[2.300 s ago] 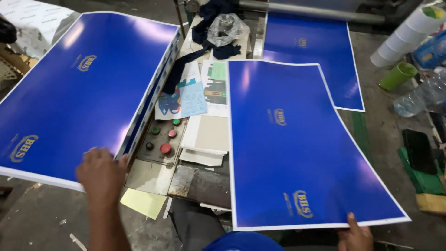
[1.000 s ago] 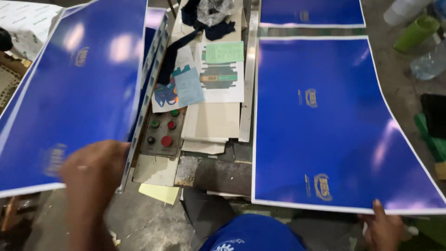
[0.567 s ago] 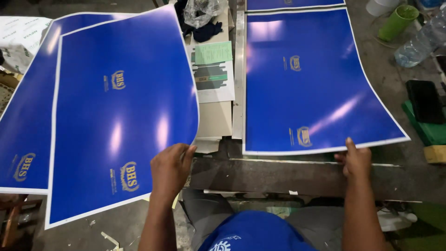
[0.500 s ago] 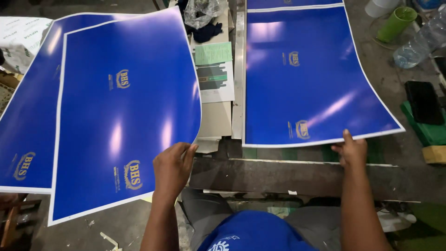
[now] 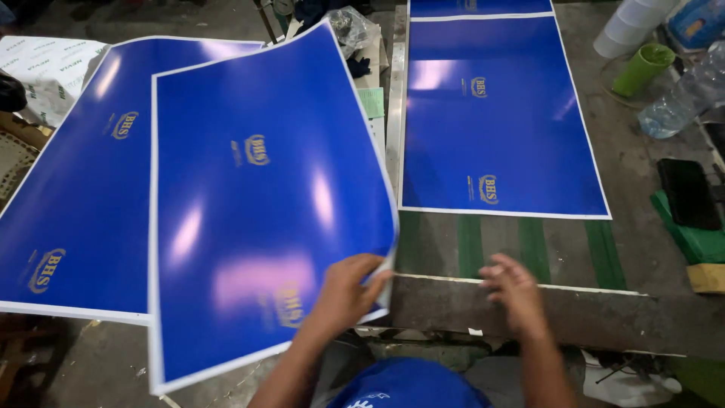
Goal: The recorder is taking large printed blue sheets from a stack on a machine and organizing them into separate piles on a worktable.
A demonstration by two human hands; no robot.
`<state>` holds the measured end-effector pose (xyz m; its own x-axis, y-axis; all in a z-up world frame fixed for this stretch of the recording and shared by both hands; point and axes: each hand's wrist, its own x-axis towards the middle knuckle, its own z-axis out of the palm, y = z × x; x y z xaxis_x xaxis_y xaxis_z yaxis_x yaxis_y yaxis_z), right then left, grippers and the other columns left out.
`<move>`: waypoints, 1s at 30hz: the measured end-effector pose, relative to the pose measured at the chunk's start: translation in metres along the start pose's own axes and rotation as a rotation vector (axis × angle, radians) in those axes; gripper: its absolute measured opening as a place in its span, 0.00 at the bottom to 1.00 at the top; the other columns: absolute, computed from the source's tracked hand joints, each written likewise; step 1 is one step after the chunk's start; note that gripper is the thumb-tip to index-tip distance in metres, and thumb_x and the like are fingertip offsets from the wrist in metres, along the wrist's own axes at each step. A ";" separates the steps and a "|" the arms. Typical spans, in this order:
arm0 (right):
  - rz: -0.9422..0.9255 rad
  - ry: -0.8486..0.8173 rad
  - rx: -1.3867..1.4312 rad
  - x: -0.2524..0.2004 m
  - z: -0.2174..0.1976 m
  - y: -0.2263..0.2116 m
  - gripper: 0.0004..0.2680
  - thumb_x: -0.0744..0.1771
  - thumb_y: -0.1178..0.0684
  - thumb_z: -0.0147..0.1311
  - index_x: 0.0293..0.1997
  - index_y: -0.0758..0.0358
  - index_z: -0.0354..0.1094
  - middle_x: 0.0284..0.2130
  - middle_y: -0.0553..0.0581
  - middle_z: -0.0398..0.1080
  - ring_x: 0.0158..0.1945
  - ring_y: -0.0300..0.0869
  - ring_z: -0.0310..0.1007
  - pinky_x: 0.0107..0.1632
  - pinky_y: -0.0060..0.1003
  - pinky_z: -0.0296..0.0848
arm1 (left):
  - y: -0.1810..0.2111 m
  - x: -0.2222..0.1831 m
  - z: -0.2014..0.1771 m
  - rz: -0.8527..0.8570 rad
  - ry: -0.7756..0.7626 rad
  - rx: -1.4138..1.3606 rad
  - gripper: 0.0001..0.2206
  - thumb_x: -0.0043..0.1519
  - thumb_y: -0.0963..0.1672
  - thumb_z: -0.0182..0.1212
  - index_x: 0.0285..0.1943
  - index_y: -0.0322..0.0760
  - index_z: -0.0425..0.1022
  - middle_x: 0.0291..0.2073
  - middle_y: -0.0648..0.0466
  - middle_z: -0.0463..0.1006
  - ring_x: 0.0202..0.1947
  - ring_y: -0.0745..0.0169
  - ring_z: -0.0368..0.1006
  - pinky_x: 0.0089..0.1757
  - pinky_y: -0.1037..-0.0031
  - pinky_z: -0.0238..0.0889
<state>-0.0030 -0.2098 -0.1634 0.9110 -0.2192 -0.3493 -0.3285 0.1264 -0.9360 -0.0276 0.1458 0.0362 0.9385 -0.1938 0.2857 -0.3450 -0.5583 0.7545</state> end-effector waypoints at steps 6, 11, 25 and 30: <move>-0.236 -0.572 -0.221 -0.053 0.052 0.056 0.20 0.64 0.54 0.63 0.64 0.60 0.63 0.45 0.52 0.75 0.48 0.37 0.73 0.51 0.32 0.73 | 0.008 0.022 0.109 0.308 -0.002 0.034 0.09 0.64 0.45 0.65 0.45 0.32 0.79 0.40 0.42 0.83 0.40 0.40 0.80 0.41 0.57 0.73; -0.235 -0.493 0.429 0.036 -0.056 0.311 0.10 0.76 0.52 0.48 0.47 0.72 0.60 0.34 0.48 0.60 0.36 0.34 0.59 0.41 0.32 0.66 | 0.036 0.022 0.111 0.432 -0.134 -0.012 0.15 0.64 0.48 0.64 0.50 0.30 0.78 0.44 0.40 0.82 0.46 0.39 0.79 0.47 0.56 0.71; -0.069 0.423 0.191 -0.040 -0.093 0.055 0.16 0.71 0.55 0.52 0.69 0.64 0.63 0.47 0.54 0.73 0.39 0.38 0.71 0.32 0.29 0.69 | -0.129 -0.041 -0.144 -0.281 0.370 1.057 0.07 0.65 0.44 0.61 0.43 0.35 0.80 0.39 0.46 0.80 0.39 0.51 0.76 0.38 0.58 0.70; -0.196 0.294 0.272 -0.031 -0.157 0.066 0.21 0.71 0.60 0.48 0.76 0.68 0.52 0.60 0.62 0.68 0.56 0.44 0.75 0.52 0.37 0.79 | -0.123 -0.080 -0.208 -0.689 0.172 1.296 0.30 0.53 0.62 0.63 0.45 0.37 0.82 0.52 0.45 0.80 0.54 0.49 0.76 0.45 0.56 0.72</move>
<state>-0.0924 -0.3468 -0.2209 0.8273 -0.5249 -0.2001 -0.0431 0.2959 -0.9543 -0.0630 0.3974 0.0432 0.8637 0.4466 0.2335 0.4971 -0.8313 -0.2486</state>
